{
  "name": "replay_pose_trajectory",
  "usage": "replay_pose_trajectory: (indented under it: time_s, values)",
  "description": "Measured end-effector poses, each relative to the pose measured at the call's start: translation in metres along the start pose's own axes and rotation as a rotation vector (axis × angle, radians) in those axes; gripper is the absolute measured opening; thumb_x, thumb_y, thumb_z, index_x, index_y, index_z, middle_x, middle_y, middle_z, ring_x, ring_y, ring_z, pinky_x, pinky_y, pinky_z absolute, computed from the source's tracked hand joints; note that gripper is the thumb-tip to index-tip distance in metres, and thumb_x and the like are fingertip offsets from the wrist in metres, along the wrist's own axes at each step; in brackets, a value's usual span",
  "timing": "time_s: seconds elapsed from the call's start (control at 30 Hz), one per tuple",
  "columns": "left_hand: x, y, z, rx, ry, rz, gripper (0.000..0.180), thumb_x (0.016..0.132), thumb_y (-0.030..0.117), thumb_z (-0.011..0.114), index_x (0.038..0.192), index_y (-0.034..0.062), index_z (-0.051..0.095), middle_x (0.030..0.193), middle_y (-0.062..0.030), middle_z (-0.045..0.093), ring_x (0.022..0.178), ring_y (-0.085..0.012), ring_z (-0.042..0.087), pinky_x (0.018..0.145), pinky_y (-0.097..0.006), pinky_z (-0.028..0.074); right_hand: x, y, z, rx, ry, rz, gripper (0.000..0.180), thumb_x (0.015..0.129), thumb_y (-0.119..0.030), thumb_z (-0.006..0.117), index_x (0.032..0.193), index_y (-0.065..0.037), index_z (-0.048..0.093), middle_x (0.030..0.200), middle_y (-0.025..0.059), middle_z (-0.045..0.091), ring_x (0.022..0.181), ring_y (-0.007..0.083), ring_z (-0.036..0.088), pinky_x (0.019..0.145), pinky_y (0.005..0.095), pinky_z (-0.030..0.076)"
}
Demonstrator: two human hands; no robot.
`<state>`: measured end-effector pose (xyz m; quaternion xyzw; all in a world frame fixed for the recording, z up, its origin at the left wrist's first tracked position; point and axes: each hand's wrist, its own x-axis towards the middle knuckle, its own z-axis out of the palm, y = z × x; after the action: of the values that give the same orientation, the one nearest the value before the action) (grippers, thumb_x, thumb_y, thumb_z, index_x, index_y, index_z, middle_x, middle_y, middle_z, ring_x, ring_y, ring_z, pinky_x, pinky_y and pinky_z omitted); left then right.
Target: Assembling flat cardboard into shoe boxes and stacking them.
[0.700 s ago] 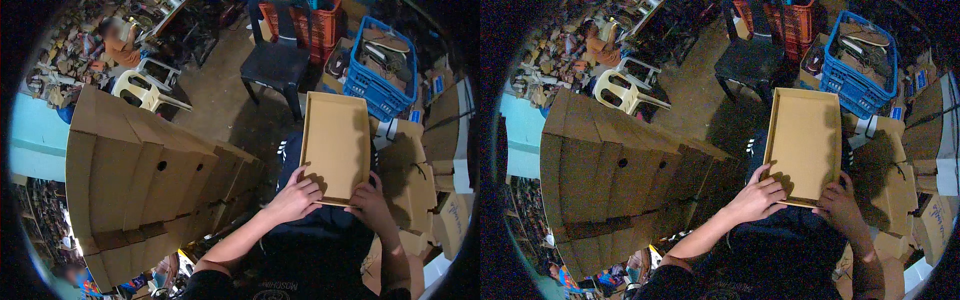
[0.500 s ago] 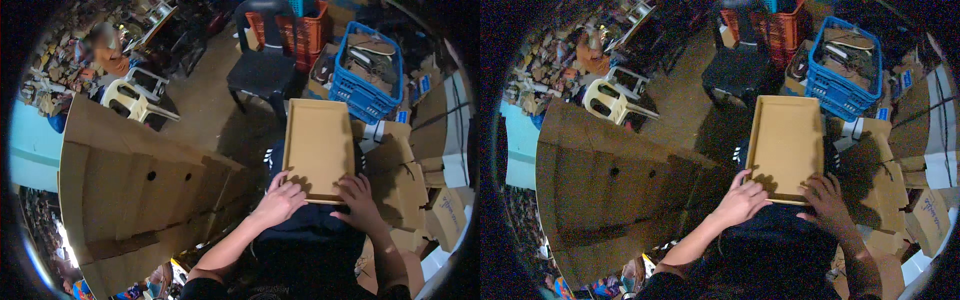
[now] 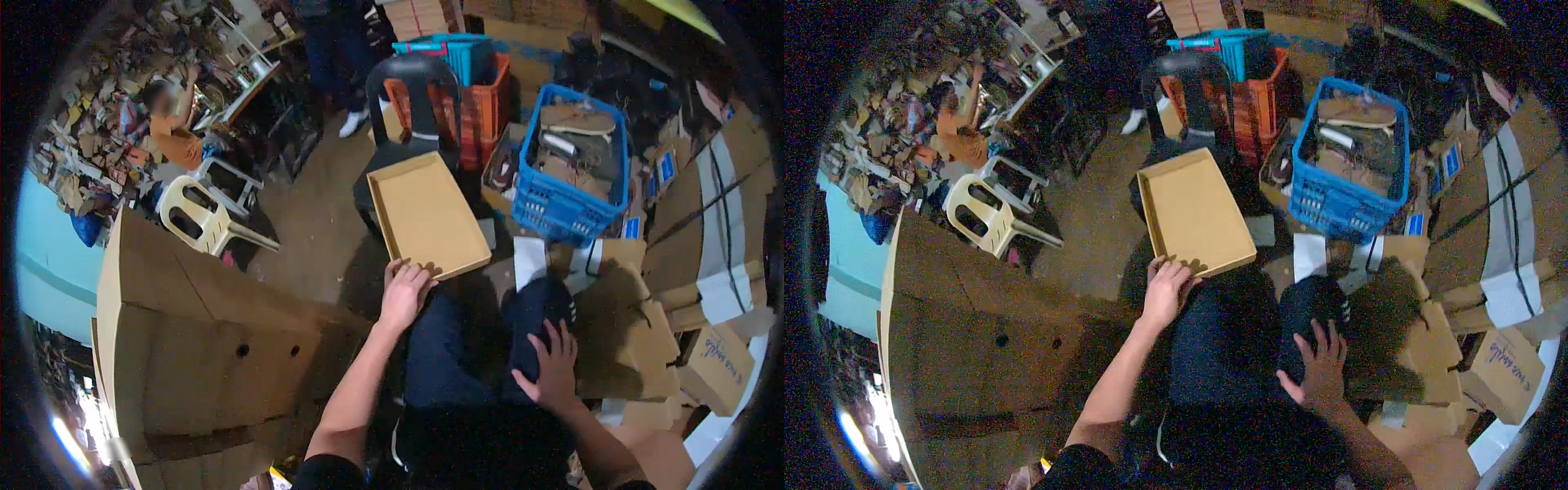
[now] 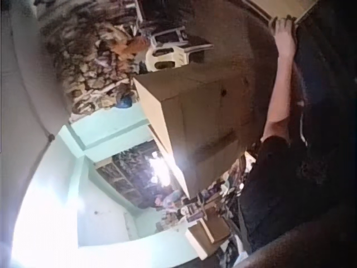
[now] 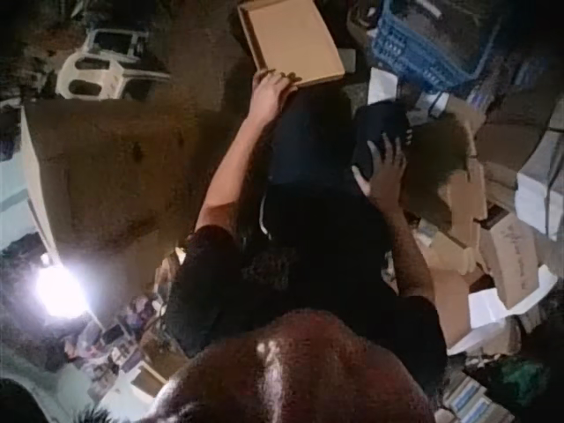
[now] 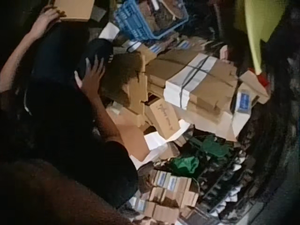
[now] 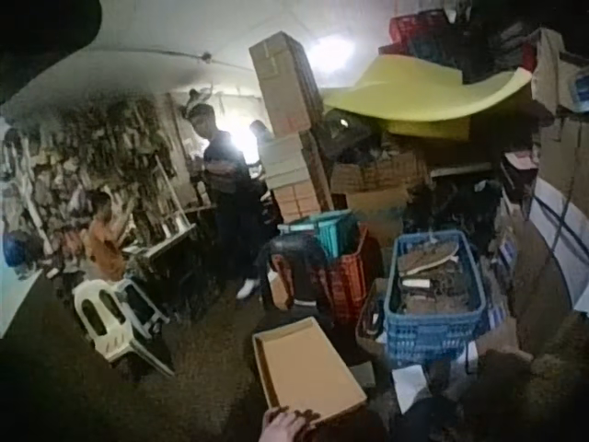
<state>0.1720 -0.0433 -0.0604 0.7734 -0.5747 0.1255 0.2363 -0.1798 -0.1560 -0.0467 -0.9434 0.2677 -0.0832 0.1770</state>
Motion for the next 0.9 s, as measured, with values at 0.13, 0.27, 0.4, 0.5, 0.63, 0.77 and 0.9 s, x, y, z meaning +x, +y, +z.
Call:
replay_pose_trajectory:
  time_s: [0.13,0.27,0.4,0.5,0.63,0.77,0.9]
  values:
    - [0.011,-0.061,0.069,0.016,0.07,-0.061,0.017,0.088,0.024,0.074,0.096,0.0094,0.069,0.096,-0.0077,0.067,0.101,-0.0274,0.065,0.103,-0.049,0.041,0.004,0.004,0.003,0.011,0.02,0.013,0.071,0.075,-0.043,0.078,0.135,-0.012,0.056,0.156,0.0223,0.036,0.147,0.0511,0.025,0.115,0.068,0.023]
    - [-0.005,-0.124,0.114,0.094,0.069,-0.18,0.028,0.085,0.028,0.075,0.109,0.0129,0.073,0.101,-0.0062,0.071,0.104,-0.027,0.066,0.099,-0.05,0.042,0.003,0.01,0.012,-0.01,0.083,-0.03,0.068,0.074,-0.047,0.077,0.132,-0.015,0.059,0.152,0.0213,0.04,0.145,0.0511,0.029,0.114,0.0674,0.026]
    - [0.039,-0.122,0.127,0.149,-0.116,-0.282,0.03,0.088,0.037,0.072,0.106,0.014,0.075,0.099,-0.0067,0.073,0.098,-0.0277,0.069,0.096,-0.049,0.045,-0.003,0.012,0.001,-0.013,0.088,0.068,0.065,0.075,-0.042,0.079,0.131,-0.016,0.059,0.152,0.0187,0.039,0.146,0.0481,0.028,0.114,0.0652,0.026]
    - [0.061,-0.142,0.13,0.264,-0.193,-0.352,0.022,0.088,0.028,0.071,0.102,0.0115,0.076,0.087,-0.0129,0.074,0.085,-0.0338,0.071,0.081,-0.05,0.055,-0.005,0.019,0.0,0.026,0.05,0.098,0.064,0.083,-0.05,0.072,0.136,-0.015,0.057,0.156,0.0183,0.038,0.147,0.0478,0.027,0.117,0.0655,0.023]
    - [0.073,-0.154,0.12,-0.028,0.003,-0.396,0.021,0.092,0.015,0.065,0.108,0.005,0.073,0.099,-0.0231,0.07,0.094,-0.0439,0.065,0.083,-0.052,0.053,-0.003,0.024,0.002,0.059,0.12,0.065,0.064,0.085,-0.048,0.071,0.137,-0.015,0.056,0.158,0.0174,0.036,0.149,0.0465,0.027,0.116,0.0653,0.025]
    - [0.072,-0.111,0.106,0.085,0.217,-0.323,0.023,0.092,0.008,0.068,0.113,-0.0004,0.066,0.103,-0.0223,0.067,0.099,-0.0382,0.065,0.092,-0.045,0.051,0.002,0.018,0.005,0.121,0.157,0.036,0.062,0.085,-0.046,0.072,0.135,-0.012,0.057,0.157,0.0178,0.036,0.148,0.0458,0.028,0.115,0.0654,0.028]
    - [0.06,-0.007,0.094,-0.71,-0.166,-0.28,0.014,0.092,0.01,0.073,0.1,-0.0005,0.067,0.099,-0.0098,0.067,0.094,-0.0208,0.064,0.089,-0.035,0.051,-0.003,0.022,0.0,0.146,0.163,0.075,0.059,0.085,-0.044,0.073,0.132,-0.01,0.059,0.156,0.0169,0.038,0.147,0.0457,0.03,0.115,0.0661,0.028]
